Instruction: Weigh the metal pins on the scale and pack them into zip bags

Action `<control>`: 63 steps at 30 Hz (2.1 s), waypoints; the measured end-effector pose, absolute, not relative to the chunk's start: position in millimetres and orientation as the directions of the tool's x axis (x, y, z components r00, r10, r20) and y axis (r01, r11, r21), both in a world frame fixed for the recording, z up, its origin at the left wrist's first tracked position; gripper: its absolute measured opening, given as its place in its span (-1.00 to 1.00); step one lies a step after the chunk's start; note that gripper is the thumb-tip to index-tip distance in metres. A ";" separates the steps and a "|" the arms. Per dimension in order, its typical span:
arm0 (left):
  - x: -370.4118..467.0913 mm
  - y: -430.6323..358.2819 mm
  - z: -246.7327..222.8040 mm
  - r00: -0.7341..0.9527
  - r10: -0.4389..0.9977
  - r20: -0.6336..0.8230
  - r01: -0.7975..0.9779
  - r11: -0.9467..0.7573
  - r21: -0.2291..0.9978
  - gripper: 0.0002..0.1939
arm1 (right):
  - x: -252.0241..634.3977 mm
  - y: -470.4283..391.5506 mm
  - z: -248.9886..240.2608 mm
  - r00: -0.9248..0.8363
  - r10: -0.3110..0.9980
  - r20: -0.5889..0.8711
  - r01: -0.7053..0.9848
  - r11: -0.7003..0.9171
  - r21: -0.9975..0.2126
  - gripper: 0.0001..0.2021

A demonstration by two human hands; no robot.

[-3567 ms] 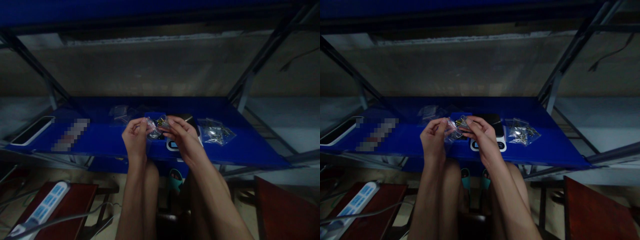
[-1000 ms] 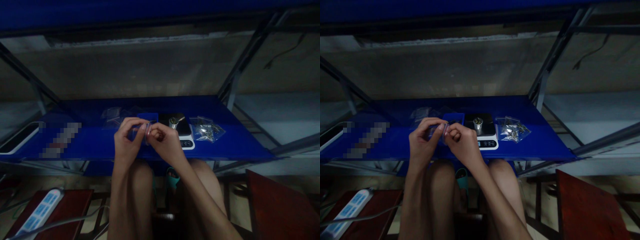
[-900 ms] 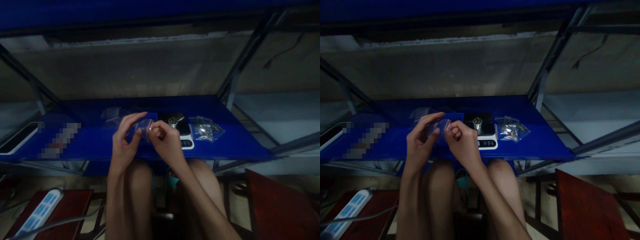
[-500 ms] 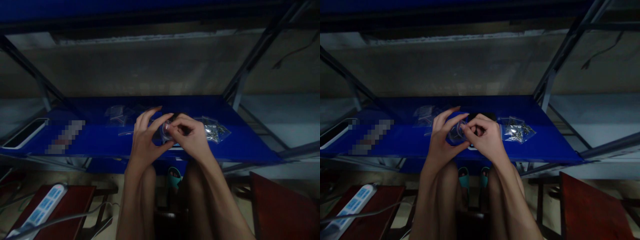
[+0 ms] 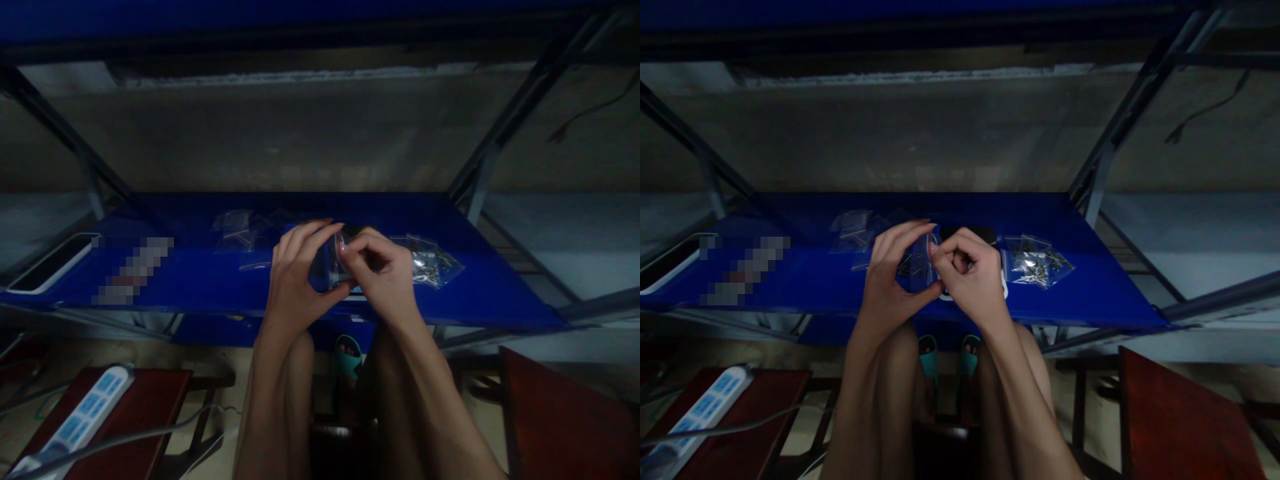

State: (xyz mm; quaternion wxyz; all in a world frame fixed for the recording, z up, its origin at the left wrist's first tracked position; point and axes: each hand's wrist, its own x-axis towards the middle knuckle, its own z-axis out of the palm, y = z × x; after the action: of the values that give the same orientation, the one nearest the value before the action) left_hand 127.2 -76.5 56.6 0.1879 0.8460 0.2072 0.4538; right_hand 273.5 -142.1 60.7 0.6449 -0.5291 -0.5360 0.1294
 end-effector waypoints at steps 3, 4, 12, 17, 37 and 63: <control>127.1 -77.0 56.2 0.497 0.529 0.688 0.181 -0.838 0.514 -0.35 | 270.3 -140.8 60.5 0.417 0.715 0.562 0.401 0.410 -0.819 -0.74; 127.3 -77.3 56.1 0.496 0.531 0.687 0.185 -0.838 0.514 -0.35 | 269.7 -140.4 60.3 0.420 0.714 0.560 0.398 0.410 -0.821 -0.73; 127.5 -78.4 55.4 0.442 0.539 0.717 0.130 -0.830 0.543 -0.44 | 270.7 -139.6 58.0 0.445 0.707 0.550 0.372 0.413 -0.831 -0.76; 125.3 -76.7 55.7 0.437 0.545 0.715 0.127 -0.825 0.551 -0.44 | 272.5 -138.4 55.7 0.452 0.706 0.545 0.388 0.395 -0.833 -0.76; 129.4 -79.1 55.4 0.501 0.484 0.718 0.225 -0.874 0.431 -0.42 | 275.2 -135.0 54.2 0.400 0.875 0.272 -0.087 0.332 -0.939 -0.72; 133.6 -88.2 43.9 0.133 0.348 0.928 0.373 -0.885 0.279 -0.88 | 236.1 -124.3 51.5 0.605 0.522 0.601 0.559 0.259 -0.788 -0.80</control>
State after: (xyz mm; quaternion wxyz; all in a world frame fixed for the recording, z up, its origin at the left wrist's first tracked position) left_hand 133.6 -88.2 43.9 -0.0100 0.7525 0.2397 0.6134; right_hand 236.1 -124.3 51.5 0.6576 -0.6083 -0.4441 -0.0140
